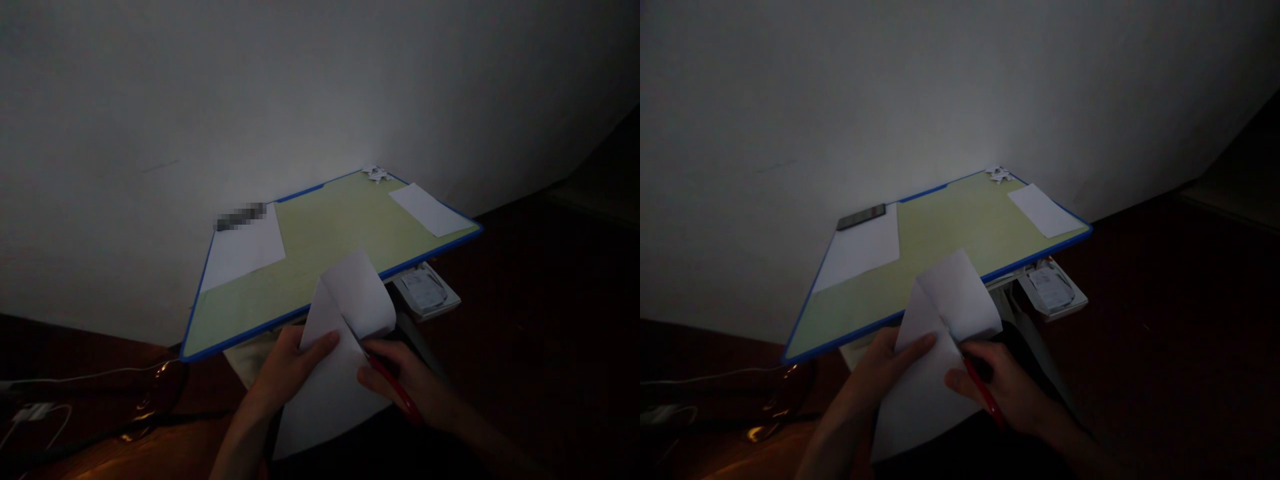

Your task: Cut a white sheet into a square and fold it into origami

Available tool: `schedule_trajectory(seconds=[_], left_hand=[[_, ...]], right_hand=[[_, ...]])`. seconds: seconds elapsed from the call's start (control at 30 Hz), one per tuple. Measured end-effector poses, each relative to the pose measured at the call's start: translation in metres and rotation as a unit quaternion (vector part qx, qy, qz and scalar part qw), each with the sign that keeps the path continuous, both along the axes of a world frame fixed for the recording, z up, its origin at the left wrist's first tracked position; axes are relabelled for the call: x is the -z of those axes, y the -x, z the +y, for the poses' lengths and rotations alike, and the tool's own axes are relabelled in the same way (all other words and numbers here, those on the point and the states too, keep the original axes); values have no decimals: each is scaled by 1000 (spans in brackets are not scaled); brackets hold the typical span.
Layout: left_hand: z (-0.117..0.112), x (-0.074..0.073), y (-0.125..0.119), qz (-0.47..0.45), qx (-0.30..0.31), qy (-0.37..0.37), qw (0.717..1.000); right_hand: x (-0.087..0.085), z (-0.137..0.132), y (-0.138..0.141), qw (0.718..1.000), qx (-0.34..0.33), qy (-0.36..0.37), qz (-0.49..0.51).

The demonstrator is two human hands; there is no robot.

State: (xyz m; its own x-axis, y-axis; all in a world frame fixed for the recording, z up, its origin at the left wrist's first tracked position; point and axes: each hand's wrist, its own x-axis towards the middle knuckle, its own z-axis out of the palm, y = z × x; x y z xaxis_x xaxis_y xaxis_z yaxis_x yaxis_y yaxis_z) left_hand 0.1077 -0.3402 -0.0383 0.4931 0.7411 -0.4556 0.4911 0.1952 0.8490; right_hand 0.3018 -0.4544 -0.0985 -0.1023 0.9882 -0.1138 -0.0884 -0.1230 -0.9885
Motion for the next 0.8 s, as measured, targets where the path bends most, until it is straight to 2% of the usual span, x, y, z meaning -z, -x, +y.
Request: schedule_trajectory(seconds=[0.17,0.4,0.57,0.8], left_hand=[[-2,1,1,-3,-9,5,1000],[1,1,1,2,8,19,1000],[-1,-1,0,3,4,10,1000],[0,6,3,-2,-1,23,1000]], right_hand=[[-8,3,1,1000,1,-12,-11],[-1,2,3,1000,-5,-11,0],[-5,3,3,1000,-4,-21,-4],[-3,3,4,999,-4,-36,-16]])
